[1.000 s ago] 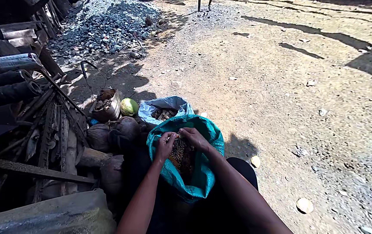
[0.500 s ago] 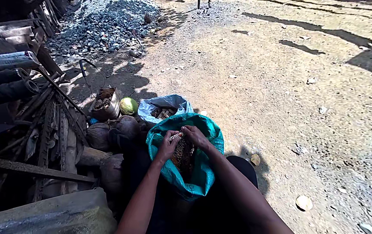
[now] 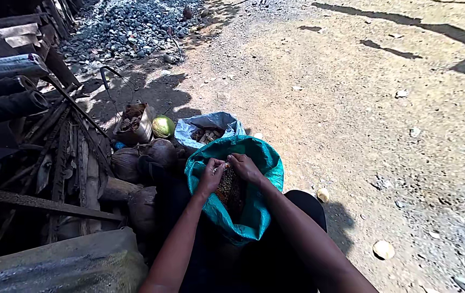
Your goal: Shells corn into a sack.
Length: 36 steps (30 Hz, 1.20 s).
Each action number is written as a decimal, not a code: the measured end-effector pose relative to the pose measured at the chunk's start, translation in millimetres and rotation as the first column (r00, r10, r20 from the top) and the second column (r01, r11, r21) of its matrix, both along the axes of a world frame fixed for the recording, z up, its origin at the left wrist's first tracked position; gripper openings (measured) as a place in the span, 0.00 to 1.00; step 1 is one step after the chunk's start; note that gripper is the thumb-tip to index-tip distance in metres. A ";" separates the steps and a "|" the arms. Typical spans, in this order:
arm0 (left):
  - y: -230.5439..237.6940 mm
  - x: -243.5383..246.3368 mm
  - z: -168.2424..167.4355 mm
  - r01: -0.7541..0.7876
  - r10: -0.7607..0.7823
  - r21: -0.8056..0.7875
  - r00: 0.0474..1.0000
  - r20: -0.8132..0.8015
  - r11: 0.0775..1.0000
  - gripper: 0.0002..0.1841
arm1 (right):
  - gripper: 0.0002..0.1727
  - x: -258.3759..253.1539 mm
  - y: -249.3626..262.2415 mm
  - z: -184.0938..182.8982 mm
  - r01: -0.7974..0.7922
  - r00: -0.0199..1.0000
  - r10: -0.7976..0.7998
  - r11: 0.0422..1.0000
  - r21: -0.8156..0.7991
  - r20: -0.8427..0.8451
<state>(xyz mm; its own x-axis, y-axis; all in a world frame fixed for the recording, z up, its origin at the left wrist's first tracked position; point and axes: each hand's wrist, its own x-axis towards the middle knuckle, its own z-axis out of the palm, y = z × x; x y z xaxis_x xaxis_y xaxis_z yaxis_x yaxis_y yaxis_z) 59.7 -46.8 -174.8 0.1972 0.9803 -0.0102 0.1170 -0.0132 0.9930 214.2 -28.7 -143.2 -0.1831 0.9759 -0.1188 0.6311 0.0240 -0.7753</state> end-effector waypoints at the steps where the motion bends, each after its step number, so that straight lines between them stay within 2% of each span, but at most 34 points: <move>1: 0.4 0.0 -1.7 0.019 -0.017 0.026 0.998 -0.053 0.999 0.12 | 0.24 -0.8 -0.6 0.5 0.008 1.000 -0.008 1.000 -0.014 0.014; 5: 0.8 1.2 -3.1 0.068 -0.057 0.059 0.984 -0.166 0.996 0.15 | 0.24 -4.0 -1.3 3.3 0.045 0.998 -0.041 0.996 -0.081 0.046; 10: 1.3 -0.2 -1.2 0.064 -0.060 0.025 0.986 -0.153 0.998 0.15 | 0.24 1.2 1.3 1.7 0.030 0.999 -0.031 0.995 -0.095 -0.011; 14: 0.2 -0.9 -1.9 -0.023 0.029 0.047 0.993 -0.118 0.999 0.17 | 0.20 4.6 1.0 1.1 -0.068 0.991 0.064 0.997 -0.029 -0.121; 17: -0.4 0.9 -1.2 -0.077 0.086 0.068 0.988 -0.129 0.995 0.18 | 0.16 1.6 0.9 -1.2 -0.101 0.984 0.094 0.994 -0.037 -0.149; 23: 0.6 1.1 -0.5 -0.094 0.094 0.003 0.987 -0.131 0.996 0.17 | 0.18 -4.5 2.1 -3.1 -0.116 0.988 0.117 0.993 0.008 -0.102; 28: 0.4 1.3 0.6 -0.126 0.121 -0.025 0.980 -0.158 0.992 0.17 | 0.24 -3.6 0.7 -7.3 -0.097 0.982 0.099 0.995 0.017 -0.160; 29: 0.2 1.1 0.3 -0.128 0.124 -0.017 0.979 -0.159 0.992 0.17 | 0.24 -4.3 -0.4 -5.0 -0.093 0.984 0.093 0.996 0.006 -0.149; 33: 0.4 0.8 -0.6 -0.131 0.130 0.008 0.978 -0.162 0.991 0.17 | 0.13 -6.0 -1.1 -2.6 -0.118 0.989 0.118 0.993 0.005 -0.085; 36: 0.7 0.0 -1.6 -0.127 0.125 -0.002 0.978 -0.168 0.992 0.17 | 0.16 -4.5 -0.6 -4.5 -0.152 0.985 0.153 0.988 0.023 -0.085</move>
